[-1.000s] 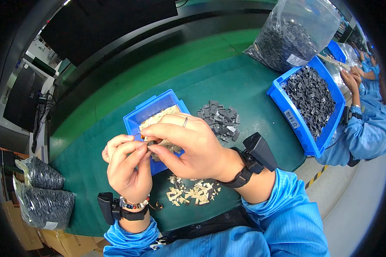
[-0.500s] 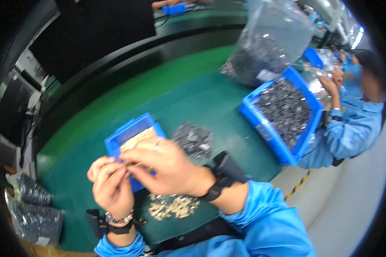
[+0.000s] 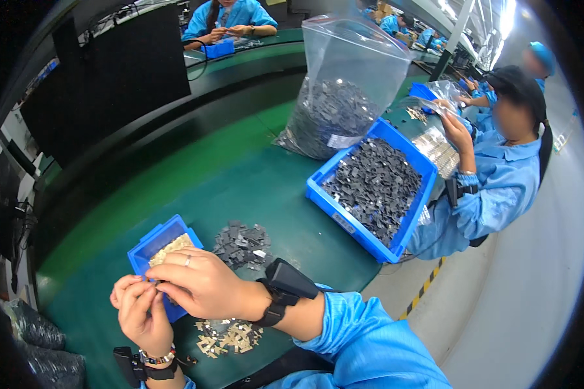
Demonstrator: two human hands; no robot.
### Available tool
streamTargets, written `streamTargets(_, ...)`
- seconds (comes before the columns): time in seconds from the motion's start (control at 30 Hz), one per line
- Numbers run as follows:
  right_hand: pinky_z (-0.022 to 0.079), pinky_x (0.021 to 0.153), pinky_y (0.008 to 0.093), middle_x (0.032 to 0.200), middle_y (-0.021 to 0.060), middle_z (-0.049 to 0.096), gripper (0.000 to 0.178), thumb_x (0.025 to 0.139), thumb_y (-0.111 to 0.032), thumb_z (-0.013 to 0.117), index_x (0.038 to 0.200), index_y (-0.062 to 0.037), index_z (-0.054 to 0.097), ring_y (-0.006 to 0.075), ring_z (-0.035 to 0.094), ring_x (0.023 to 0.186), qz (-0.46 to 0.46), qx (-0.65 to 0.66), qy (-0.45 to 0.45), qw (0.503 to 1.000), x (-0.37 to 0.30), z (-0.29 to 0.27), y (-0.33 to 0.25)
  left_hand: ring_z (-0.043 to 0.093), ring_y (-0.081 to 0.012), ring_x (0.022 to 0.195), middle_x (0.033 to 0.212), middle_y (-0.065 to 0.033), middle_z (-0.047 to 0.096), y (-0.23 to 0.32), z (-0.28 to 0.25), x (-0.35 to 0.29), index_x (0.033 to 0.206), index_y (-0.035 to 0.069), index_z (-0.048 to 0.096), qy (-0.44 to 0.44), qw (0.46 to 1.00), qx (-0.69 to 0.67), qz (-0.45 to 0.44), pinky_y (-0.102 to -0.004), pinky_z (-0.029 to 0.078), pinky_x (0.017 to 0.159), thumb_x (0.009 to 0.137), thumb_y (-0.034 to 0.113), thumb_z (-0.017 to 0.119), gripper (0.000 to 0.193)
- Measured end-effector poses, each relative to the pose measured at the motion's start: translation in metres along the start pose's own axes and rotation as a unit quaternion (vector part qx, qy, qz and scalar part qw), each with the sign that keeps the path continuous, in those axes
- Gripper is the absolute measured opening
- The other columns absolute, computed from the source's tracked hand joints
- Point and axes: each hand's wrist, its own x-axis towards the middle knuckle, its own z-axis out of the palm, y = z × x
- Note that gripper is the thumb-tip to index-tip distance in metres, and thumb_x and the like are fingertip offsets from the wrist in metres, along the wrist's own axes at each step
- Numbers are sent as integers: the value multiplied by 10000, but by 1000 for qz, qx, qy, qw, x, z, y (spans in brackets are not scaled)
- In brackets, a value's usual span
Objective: Inspecting and sorting small plastic industrial components into a blue tray on an assembly line.
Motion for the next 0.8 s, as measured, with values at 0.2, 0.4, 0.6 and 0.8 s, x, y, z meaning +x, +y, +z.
streamTargets(0.2,523,672,361,835,127,676,280,753,7,766,1015,11,667,269,672,727,6,-12,1,1000,0,-5,-5,609,-233,956,849,-6,696,2,1,-2,826,93,728,-13,998,-28,-46,-427,249,1017,709,70,782,131)
streamTargets(0.4,517,683,357,880,114,686,239,791,-54,734,1014,-6,662,272,665,738,26,-13,-11,1000,1,-5,-9,615,-223,940,829,2,694,1,0,-2,810,102,734,-3,999,-27,-47,-437,235,1023,682,61,801,150)
streamTargets(0.6,527,680,351,845,123,685,277,746,5,768,1006,14,672,257,678,727,10,-17,-7,1000,2,-6,-7,622,-211,939,822,13,699,2,0,0,815,119,738,-10,997,-47,-65,-441,205,1045,686,63,802,154)
streamTargets(0.8,530,708,354,930,123,702,256,788,-46,744,1024,4,660,271,683,759,24,-17,-17,999,1,-7,-5,614,-259,934,798,-24,686,5,0,4,789,79,665,-13,998,-37,-44,-400,305,959,698,23,760,143)
